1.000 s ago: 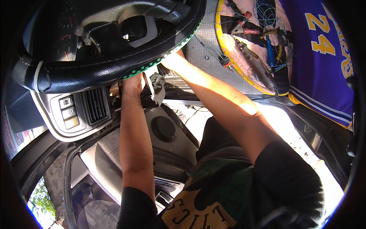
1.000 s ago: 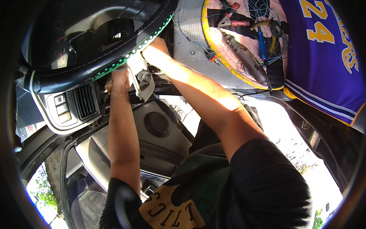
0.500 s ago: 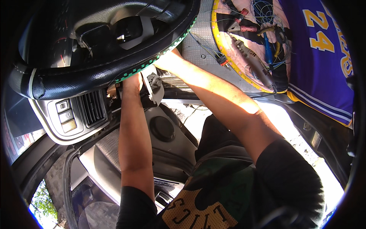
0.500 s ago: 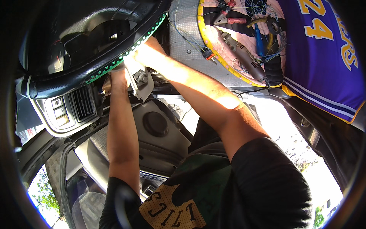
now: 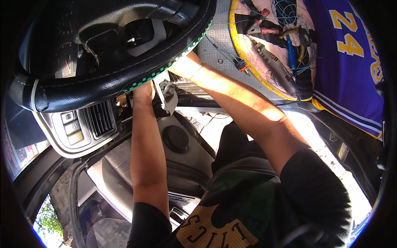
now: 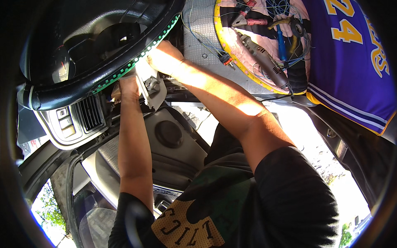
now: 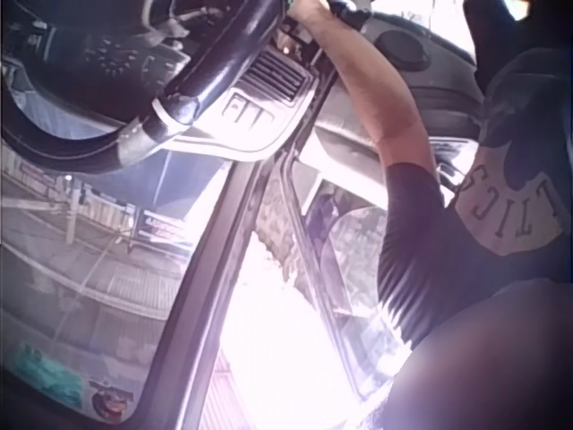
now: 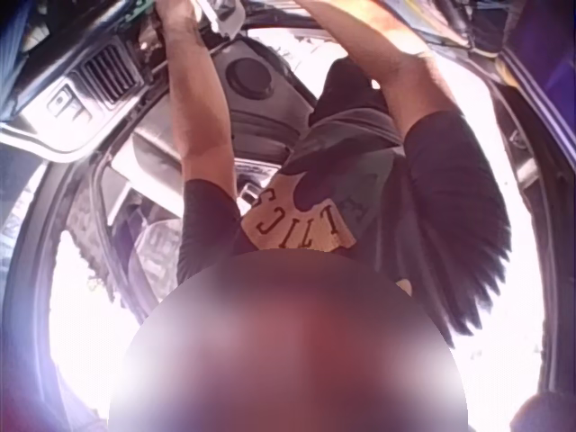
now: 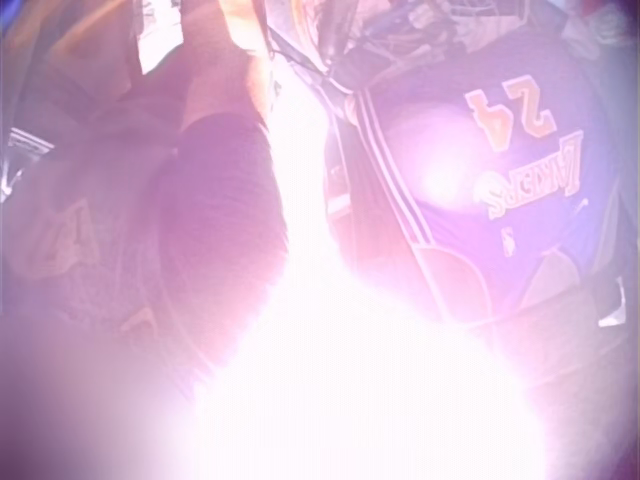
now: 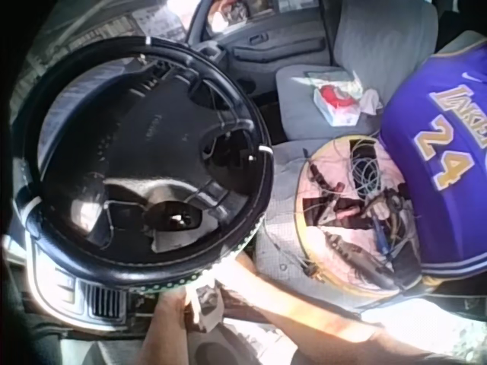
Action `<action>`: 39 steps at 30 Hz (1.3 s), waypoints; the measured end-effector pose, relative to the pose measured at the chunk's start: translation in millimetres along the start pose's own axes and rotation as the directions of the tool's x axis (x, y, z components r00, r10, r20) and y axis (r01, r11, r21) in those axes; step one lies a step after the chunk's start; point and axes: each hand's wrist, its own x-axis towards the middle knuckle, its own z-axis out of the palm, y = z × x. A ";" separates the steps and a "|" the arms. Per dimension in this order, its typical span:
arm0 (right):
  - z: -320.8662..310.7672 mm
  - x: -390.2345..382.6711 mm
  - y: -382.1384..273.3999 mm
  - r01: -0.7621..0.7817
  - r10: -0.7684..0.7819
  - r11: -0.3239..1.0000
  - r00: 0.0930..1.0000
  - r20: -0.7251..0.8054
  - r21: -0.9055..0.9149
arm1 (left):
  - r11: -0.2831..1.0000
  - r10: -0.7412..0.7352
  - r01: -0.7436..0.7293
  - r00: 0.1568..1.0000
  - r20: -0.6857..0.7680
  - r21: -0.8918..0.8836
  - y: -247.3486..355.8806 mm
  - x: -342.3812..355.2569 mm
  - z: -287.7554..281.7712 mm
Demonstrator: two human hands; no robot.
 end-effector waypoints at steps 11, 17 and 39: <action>12.0 -1.3 -4.0 -0.276 0.306 0.895 0.952 -0.030 0.351 | 0.999 0.002 -0.008 0.993 0.117 0.053 -45.6 26.1 -54.7; -1.8 -4.0 -6.2 -0.100 0.135 0.956 0.984 -0.112 0.275 | 0.993 -0.029 0.032 0.999 -0.025 0.109 1.9 -2.6 -1.9; 44.8 31.9 -5.6 -0.808 0.680 -0.140 0.342 0.649 0.572 | 0.995 0.014 -0.019 0.998 0.058 0.098 -11.1 5.5 -20.6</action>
